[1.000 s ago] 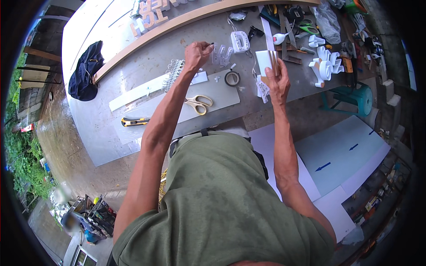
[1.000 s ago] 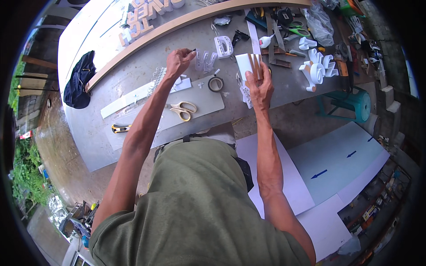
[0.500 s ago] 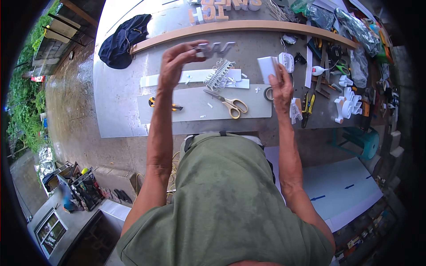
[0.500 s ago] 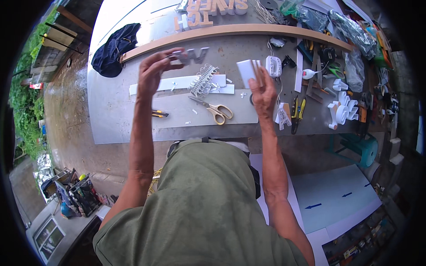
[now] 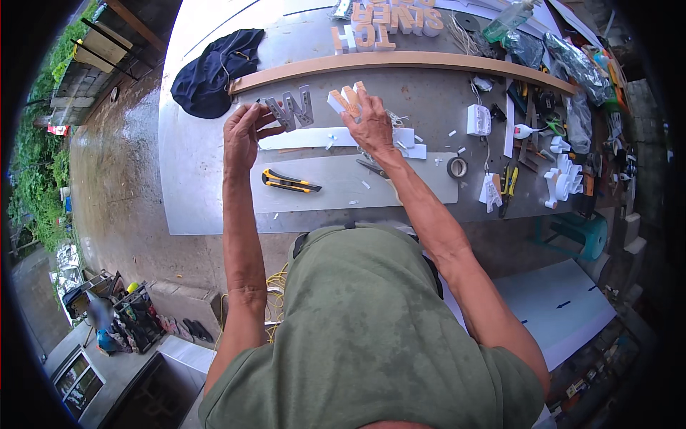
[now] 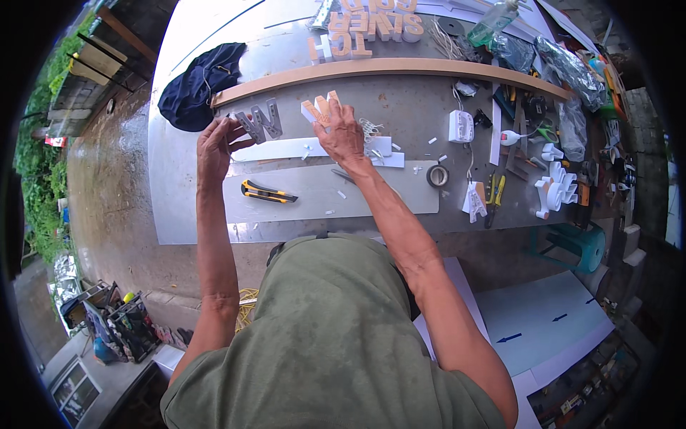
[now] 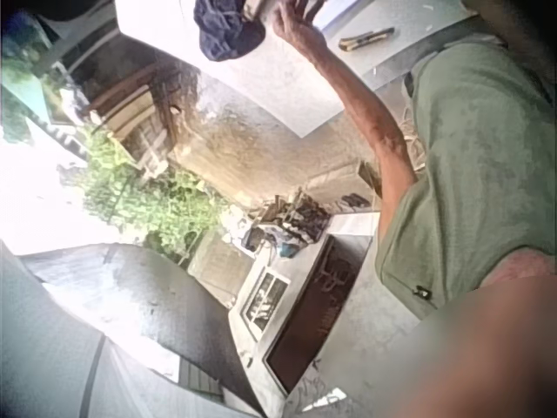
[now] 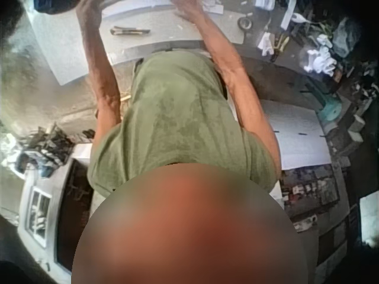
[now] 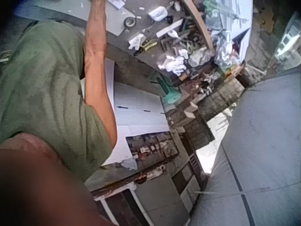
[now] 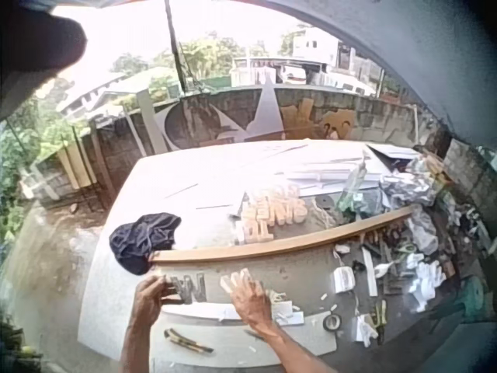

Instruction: The recorder is assembling LED-lit letters for a sign at a workbench.

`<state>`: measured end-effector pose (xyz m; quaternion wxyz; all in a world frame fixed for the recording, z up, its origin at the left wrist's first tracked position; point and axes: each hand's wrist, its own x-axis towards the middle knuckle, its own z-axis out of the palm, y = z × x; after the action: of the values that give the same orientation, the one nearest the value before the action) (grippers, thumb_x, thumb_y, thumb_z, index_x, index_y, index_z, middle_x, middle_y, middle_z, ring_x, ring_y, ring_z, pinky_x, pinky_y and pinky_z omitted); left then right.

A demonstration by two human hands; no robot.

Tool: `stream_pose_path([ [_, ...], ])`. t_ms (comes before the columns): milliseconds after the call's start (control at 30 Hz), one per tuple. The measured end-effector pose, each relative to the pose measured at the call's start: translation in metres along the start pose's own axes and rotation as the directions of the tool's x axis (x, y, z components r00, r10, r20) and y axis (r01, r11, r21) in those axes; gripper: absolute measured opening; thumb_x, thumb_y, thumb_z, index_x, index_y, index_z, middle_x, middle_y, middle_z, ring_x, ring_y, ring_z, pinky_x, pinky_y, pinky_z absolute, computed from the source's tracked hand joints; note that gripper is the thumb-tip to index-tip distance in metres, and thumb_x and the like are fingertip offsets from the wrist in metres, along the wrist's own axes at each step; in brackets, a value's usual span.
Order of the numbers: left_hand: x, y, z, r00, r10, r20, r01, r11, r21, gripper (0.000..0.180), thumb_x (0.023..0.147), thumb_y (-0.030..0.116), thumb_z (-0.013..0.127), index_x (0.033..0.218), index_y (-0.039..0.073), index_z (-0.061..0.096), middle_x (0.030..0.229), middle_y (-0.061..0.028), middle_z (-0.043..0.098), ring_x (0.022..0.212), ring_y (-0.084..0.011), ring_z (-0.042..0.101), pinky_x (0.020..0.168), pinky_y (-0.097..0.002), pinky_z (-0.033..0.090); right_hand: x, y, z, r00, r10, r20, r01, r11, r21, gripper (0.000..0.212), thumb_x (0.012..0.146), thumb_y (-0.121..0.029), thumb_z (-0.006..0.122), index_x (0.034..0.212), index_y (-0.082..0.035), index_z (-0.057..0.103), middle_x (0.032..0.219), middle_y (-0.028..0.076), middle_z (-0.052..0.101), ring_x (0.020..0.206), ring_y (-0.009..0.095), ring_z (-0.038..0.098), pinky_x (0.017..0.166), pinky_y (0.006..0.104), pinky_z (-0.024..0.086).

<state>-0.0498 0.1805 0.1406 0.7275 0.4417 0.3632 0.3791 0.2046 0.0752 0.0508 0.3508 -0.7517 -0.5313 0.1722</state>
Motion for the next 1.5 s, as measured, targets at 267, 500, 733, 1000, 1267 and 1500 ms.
stream_pose_path([
  [267,0.052,-0.048,-0.01,0.969,-0.241,-0.049,0.239,0.97,-0.039,0.026,0.102,0.023,0.055,0.11,-0.001,0.062,0.107,-0.0184,0.071,0.096,-0.0303,0.073,0.077,-0.0454,0.063,0.005,-0.012,0.067,0.998,0.054,-0.032,-0.057,0.99,-0.127,0.085,0.078,-0.027,0.08,0.145,0.001,0.037,0.122,0.024,0.044,0.112,0.039,0.052,0.088,0.0456,0.052],
  [500,0.092,-0.079,-0.02,0.978,-0.21,-0.001,0.206,0.958,0.201,0.028,0.103,0.026,0.056,0.109,0.001,0.064,0.103,-0.0127,0.072,0.093,-0.0228,0.073,0.076,-0.0353,0.06,0.009,0.002,0.07,0.999,-0.04,-0.003,0.04,0.974,0.224,0.055,0.095,-0.021,0.061,0.141,0.003,0.044,0.125,0.025,0.053,0.118,0.039,0.054,0.099,0.0448,0.046],
  [733,0.115,-0.078,-0.039,0.973,-0.227,0.03,0.181,0.843,0.507,0.028,0.101,0.029,0.058,0.102,0.002,0.067,0.096,-0.0072,0.073,0.086,-0.0162,0.07,0.072,-0.0317,0.057,0.043,0.013,0.082,0.944,0.298,0.142,-0.33,0.877,0.35,0.056,0.095,-0.036,0.063,0.138,-0.001,0.053,0.119,0.023,0.063,0.108,0.036,0.063,0.095,0.0451,0.049],
  [1000,0.098,-0.078,-0.047,0.959,-0.256,-0.124,0.282,0.795,0.536,0.047,0.098,0.03,0.063,0.129,-0.005,0.058,0.106,-0.0158,0.072,0.092,-0.0213,0.072,0.073,-0.0324,0.061,0.063,0.005,0.097,0.976,0.126,0.18,-0.184,0.914,0.361,0.06,0.092,-0.025,0.068,0.147,-0.01,0.048,0.124,0.02,0.057,0.083,0.023,0.07,0.069,0.0326,0.063],
  [1267,0.062,-0.103,-0.044,0.977,0.092,-0.194,0.063,0.741,0.668,0.044,0.091,0.029,0.073,0.127,0.005,0.067,0.1,-0.0128,0.075,0.087,-0.0183,0.073,0.077,-0.0319,0.057,0.08,-0.012,0.077,0.931,-0.057,0.362,-0.027,0.975,0.222,0.074,0.082,-0.028,0.071,0.15,-0.02,0.042,0.114,0.02,0.062,0.107,0.035,0.062,0.094,0.0448,0.053],
  [1500,0.084,-0.093,-0.041,0.956,0.168,-0.242,0.084,0.632,0.77,0.042,0.091,0.034,0.073,0.123,0.006,0.07,0.083,-0.0112,0.073,0.071,-0.0149,0.069,0.065,-0.032,0.054,0.099,-0.017,0.067,0.876,-0.088,0.474,0.036,0.992,0.119,0.087,0.07,-0.044,0.081,0.145,-0.018,0.047,0.107,0.018,0.064,0.097,0.033,0.066,0.089,0.0442,0.053],
])
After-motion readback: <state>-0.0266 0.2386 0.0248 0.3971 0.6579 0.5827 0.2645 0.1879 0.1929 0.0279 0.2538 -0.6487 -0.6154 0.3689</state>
